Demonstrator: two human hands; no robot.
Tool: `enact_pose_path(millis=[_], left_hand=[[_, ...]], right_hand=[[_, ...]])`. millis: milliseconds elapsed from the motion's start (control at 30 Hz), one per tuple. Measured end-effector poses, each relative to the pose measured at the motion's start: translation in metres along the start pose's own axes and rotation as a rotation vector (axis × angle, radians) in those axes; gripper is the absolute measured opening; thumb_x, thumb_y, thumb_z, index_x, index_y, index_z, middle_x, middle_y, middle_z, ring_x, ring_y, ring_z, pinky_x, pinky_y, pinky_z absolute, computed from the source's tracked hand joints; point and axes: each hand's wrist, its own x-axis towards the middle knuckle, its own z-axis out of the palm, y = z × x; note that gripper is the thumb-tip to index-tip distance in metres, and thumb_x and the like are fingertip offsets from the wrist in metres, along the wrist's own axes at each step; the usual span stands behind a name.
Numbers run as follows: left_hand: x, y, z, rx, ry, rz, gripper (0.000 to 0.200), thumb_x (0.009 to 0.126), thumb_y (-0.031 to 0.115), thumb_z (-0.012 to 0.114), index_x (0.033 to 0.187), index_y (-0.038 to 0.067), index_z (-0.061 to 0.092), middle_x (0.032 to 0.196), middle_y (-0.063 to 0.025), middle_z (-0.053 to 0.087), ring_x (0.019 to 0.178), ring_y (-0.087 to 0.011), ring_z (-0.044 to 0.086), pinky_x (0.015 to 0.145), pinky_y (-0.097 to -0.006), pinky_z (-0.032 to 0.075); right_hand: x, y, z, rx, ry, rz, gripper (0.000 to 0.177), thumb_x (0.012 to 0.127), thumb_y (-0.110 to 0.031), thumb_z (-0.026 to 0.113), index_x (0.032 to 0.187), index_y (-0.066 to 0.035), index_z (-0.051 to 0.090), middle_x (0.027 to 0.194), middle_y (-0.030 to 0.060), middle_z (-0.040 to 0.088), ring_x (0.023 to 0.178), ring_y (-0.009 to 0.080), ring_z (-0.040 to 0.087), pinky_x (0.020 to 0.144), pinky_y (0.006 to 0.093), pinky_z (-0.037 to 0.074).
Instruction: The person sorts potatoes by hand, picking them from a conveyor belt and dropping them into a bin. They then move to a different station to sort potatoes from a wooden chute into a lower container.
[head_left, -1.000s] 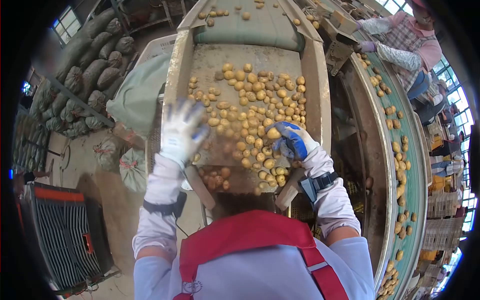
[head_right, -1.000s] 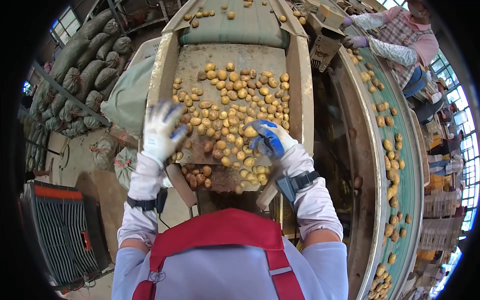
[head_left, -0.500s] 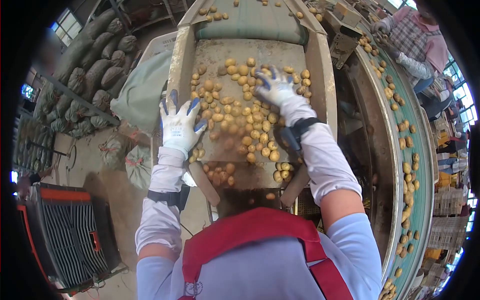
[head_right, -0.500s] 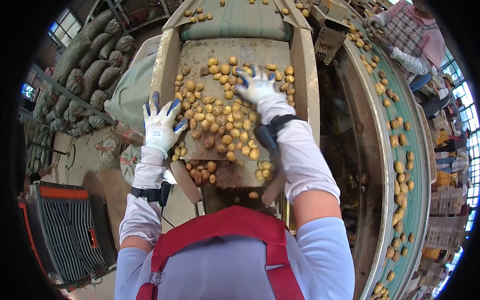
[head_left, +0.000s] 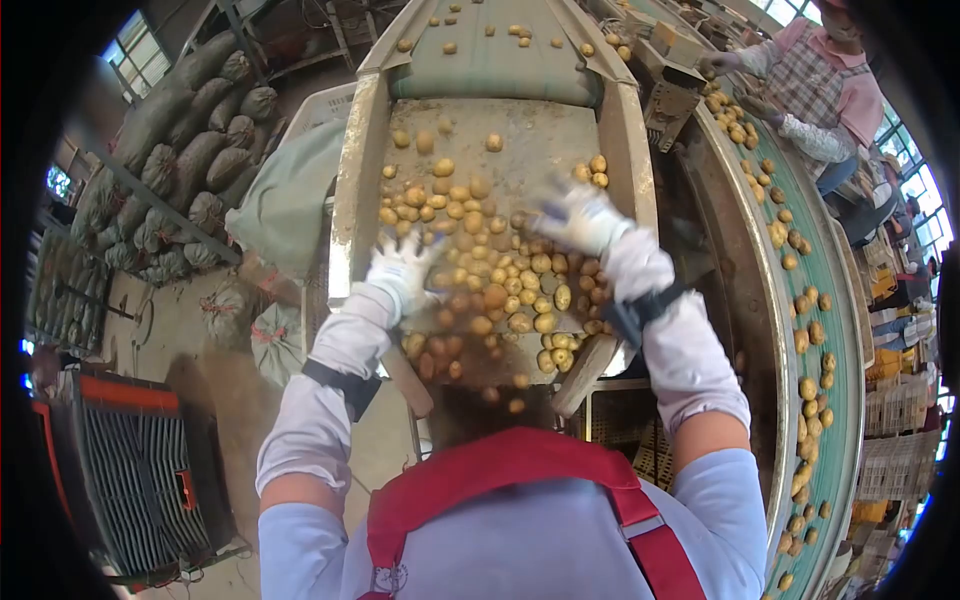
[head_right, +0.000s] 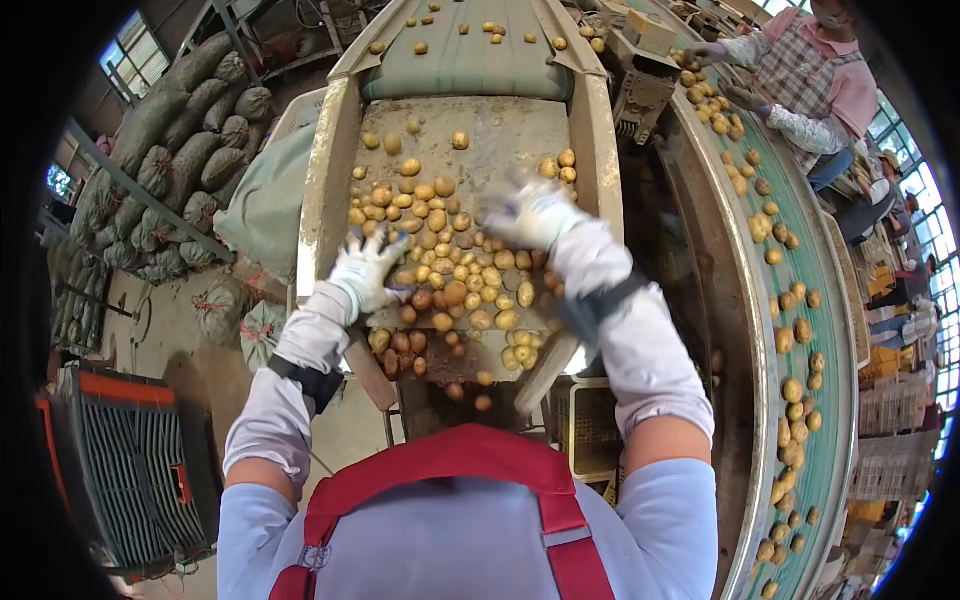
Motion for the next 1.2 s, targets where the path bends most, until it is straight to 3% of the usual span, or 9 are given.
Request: enact_pose_path(millis=[100, 300, 400, 633, 733, 833, 933, 1100, 1200], left_hand=[[-0.01, 0.023, -0.001, -0.036, -0.033, 0.117, 0.086, 0.078, 0.062, 0.067, 0.149, 0.026, 0.035, 0.157, -0.0257, 0.017, 0.138, -0.055, 0.025, 0.114, -0.0566, 0.026], [-0.019, 0.02, -0.05, -0.342, -0.195, 0.419, 0.07, 0.08, 0.05, 0.071, 0.14, 0.02, 0.051, 0.149, -0.0209, 0.038, 0.133, -0.0397, 0.043, 0.109, -0.0426, 0.038], [0.027, -0.008, -0.09, -0.231, 0.202, 0.284, 0.065, 0.083, 0.044, 0.069, 0.14, 0.018, 0.051, 0.148, -0.0201, 0.04, 0.133, -0.0353, 0.045, 0.111, -0.0394, 0.037], [0.143, -0.035, -0.074, -0.278, -0.025, -0.245, 0.099, 0.074, 0.065, 0.07, 0.153, 0.027, 0.026, 0.156, -0.0251, 0.021, 0.142, -0.0439, 0.025, 0.115, -0.0473, 0.029], [0.124, -0.001, -0.072, -0.12, -0.08, -0.043, 0.091, 0.074, 0.062, 0.07, 0.151, 0.032, 0.032, 0.152, -0.023, 0.031, 0.137, -0.0414, 0.034, 0.113, -0.0481, 0.032], [0.099, 0.024, -0.06, -0.04, -0.077, 0.1, 0.08, 0.077, 0.058, 0.07, 0.146, 0.03, 0.041, 0.147, -0.0211, 0.038, 0.131, -0.0391, 0.042, 0.108, -0.0482, 0.037], [0.067, 0.032, -0.049, -0.054, -0.033, 0.223, 0.068, 0.079, 0.049, 0.07, 0.14, 0.027, 0.049, 0.142, -0.0187, 0.043, 0.126, -0.0382, 0.047, 0.102, -0.0485, 0.042], [0.032, -0.023, -0.051, -0.342, -0.063, 0.438, 0.062, 0.08, 0.043, 0.071, 0.136, 0.023, 0.053, 0.138, -0.0146, 0.048, 0.125, -0.0369, 0.048, 0.102, -0.0486, 0.042], [0.043, -0.072, -0.072, -0.057, 0.533, 0.241, 0.057, 0.083, 0.035, 0.069, 0.135, 0.018, 0.054, 0.138, -0.0154, 0.049, 0.126, -0.0349, 0.048, 0.104, -0.049, 0.04]], right_hand=[[0.068, 0.094, 0.017, -0.238, 0.24, 0.274, 0.055, 0.091, -0.055, 0.051, 0.139, -0.028, 0.049, 0.155, 0.0188, 0.028, 0.143, 0.0419, 0.026, 0.115, 0.0579, 0.021], [0.044, -0.006, 0.032, -0.23, -0.217, 0.221, 0.063, 0.093, -0.063, 0.041, 0.149, -0.034, 0.035, 0.159, 0.0101, 0.023, 0.145, 0.044, 0.015, 0.111, 0.0719, 0.004], [0.019, -0.042, 0.043, -0.193, -0.25, 0.102, 0.067, 0.09, -0.063, 0.046, 0.148, -0.031, 0.037, 0.155, 0.0137, 0.028, 0.142, 0.0468, 0.021, 0.108, 0.0728, 0.013], [-0.006, -0.042, 0.029, 0.139, -0.327, -0.226, 0.062, 0.09, -0.054, 0.055, 0.142, -0.023, 0.046, 0.151, 0.0181, 0.034, 0.136, 0.0443, 0.035, 0.112, 0.0554, 0.029], [0.025, 0.018, 0.002, 0.003, 0.24, -0.196, 0.05, 0.087, -0.038, 0.064, 0.133, -0.02, 0.055, 0.136, 0.0218, 0.05, 0.118, 0.0393, 0.055, 0.1, 0.0453, 0.046], [0.086, 0.096, 0.003, 0.025, 0.158, 0.166, 0.058, 0.09, -0.054, 0.052, 0.141, -0.026, 0.045, 0.15, 0.016, 0.037, 0.137, 0.0394, 0.034, 0.11, 0.0586, 0.027], [0.093, 0.038, 0.007, -0.222, -0.151, 0.353, 0.072, 0.088, -0.059, 0.054, 0.15, -0.027, 0.033, 0.156, 0.015, 0.028, 0.142, 0.0418, 0.025, 0.11, 0.0672, 0.02], [0.087, -0.026, 0.021, -0.245, -0.272, 0.091, 0.075, 0.085, -0.06, 0.056, 0.149, -0.027, 0.034, 0.155, 0.0171, 0.027, 0.139, 0.044, 0.029, 0.108, 0.07, 0.022], [0.09, -0.044, 0.008, -0.139, -0.435, -0.135, 0.07, 0.087, -0.058, 0.054, 0.148, -0.026, 0.038, 0.153, 0.0189, 0.032, 0.132, 0.0417, 0.042, 0.11, 0.0595, 0.029]])
